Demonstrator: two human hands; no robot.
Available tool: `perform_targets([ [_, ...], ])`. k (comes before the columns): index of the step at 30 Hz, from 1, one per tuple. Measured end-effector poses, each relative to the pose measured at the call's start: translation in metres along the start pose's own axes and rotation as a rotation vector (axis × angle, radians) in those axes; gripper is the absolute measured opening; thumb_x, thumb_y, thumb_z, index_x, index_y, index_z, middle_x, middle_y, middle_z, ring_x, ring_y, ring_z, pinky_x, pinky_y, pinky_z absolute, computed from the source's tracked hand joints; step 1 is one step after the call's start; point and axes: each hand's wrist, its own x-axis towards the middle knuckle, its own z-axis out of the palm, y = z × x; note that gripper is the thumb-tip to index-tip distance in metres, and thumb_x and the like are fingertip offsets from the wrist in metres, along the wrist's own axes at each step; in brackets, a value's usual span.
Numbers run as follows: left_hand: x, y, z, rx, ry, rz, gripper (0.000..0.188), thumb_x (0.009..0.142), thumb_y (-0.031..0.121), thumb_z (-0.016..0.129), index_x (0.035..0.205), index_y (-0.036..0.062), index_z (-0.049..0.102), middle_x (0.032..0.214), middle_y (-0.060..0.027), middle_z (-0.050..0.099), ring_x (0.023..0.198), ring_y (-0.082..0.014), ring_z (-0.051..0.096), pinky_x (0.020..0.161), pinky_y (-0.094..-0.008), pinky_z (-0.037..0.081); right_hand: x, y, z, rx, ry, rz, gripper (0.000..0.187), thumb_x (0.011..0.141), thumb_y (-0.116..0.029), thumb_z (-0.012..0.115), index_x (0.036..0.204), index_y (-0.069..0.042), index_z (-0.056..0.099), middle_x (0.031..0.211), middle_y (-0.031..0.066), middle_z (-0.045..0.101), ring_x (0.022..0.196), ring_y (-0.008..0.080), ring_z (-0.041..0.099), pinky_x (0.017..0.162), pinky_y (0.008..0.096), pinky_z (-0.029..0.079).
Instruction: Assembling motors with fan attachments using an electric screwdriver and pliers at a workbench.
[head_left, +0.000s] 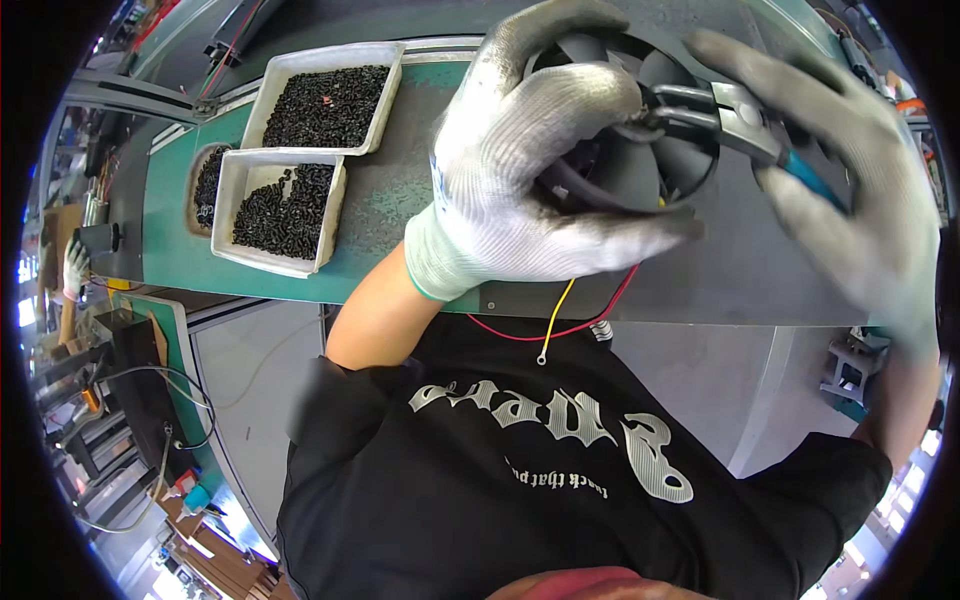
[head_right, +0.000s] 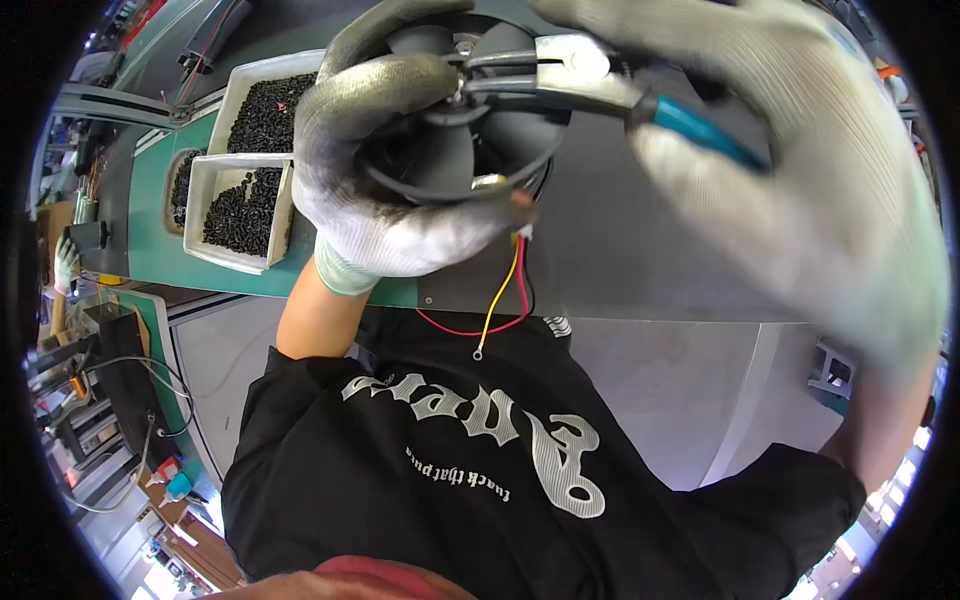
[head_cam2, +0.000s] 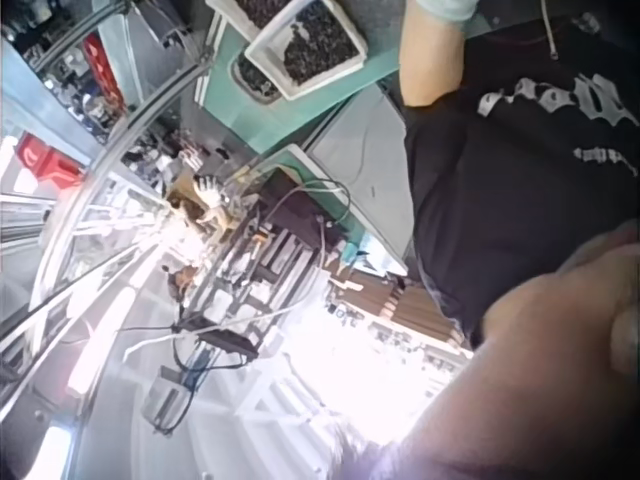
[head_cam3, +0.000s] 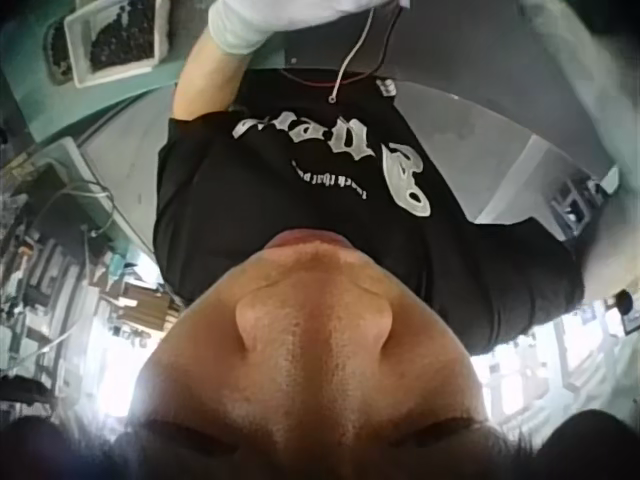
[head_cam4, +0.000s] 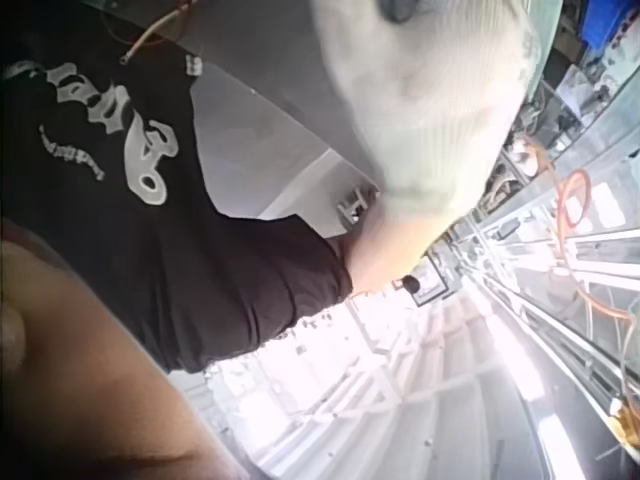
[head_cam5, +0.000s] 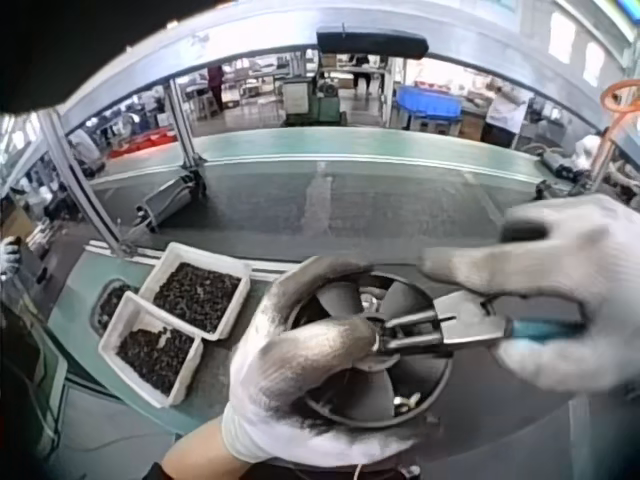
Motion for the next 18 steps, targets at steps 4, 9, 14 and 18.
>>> perform_targets([
  [4, 0.003, -0.004, 0.005, -0.078, -0.039, 0.041, 0.071, 0.047, 0.028, 0.093, 0.103, -0.0018, 0.060, 0.099, -0.0171, 0.062, 0.096, -0.0349, 0.062, 0.084, -0.0426, 0.049, 0.015, 0.063, -0.018, -0.039, -0.049, -0.156, 0.061, 0.076, -0.024, 0.067, 0.132, -0.002, 0.055, 0.101, 0.0126, 0.066, 0.083, 0.0310, 0.064, 0.081, 0.0351, 0.054],
  [9, -0.009, -0.002, 0.001, -0.349, -0.058, -0.263, 0.091, 0.036, 0.025, 0.096, 0.114, 0.0008, 0.055, 0.118, -0.0324, 0.055, 0.101, -0.0384, 0.063, 0.082, -0.0435, 0.053, 0.001, 0.177, 0.074, -0.241, 0.496, -0.079, 0.047, 0.086, -0.027, 0.063, 0.128, -0.007, 0.056, 0.116, 0.0215, 0.058, 0.109, 0.0352, 0.056, 0.096, 0.0395, 0.044],
  [14, -0.004, -0.008, -0.003, -0.388, -0.033, -0.238, 0.093, 0.033, 0.026, 0.096, 0.112, -0.0025, 0.056, 0.116, -0.0385, 0.054, 0.098, -0.0383, 0.064, 0.083, -0.0435, 0.052, -0.052, 0.196, 0.142, -0.434, 0.619, 0.187, 0.051, 0.084, -0.025, 0.066, 0.129, -0.004, 0.054, 0.125, 0.0244, 0.052, 0.115, 0.0411, 0.051, 0.097, 0.0440, 0.044],
  [18, -0.008, -0.019, 0.001, -0.289, -0.139, -0.260, 0.075, 0.045, 0.037, 0.094, 0.104, 0.0055, 0.060, 0.118, -0.0356, 0.053, 0.095, -0.0393, 0.062, 0.083, -0.0473, 0.052, -0.060, 0.080, 0.157, 0.409, 0.452, 0.053, 0.086, 0.069, -0.029, 0.081, 0.138, 0.002, 0.039, 0.135, 0.0231, 0.047, 0.119, 0.0358, 0.053, 0.099, 0.0440, 0.045],
])
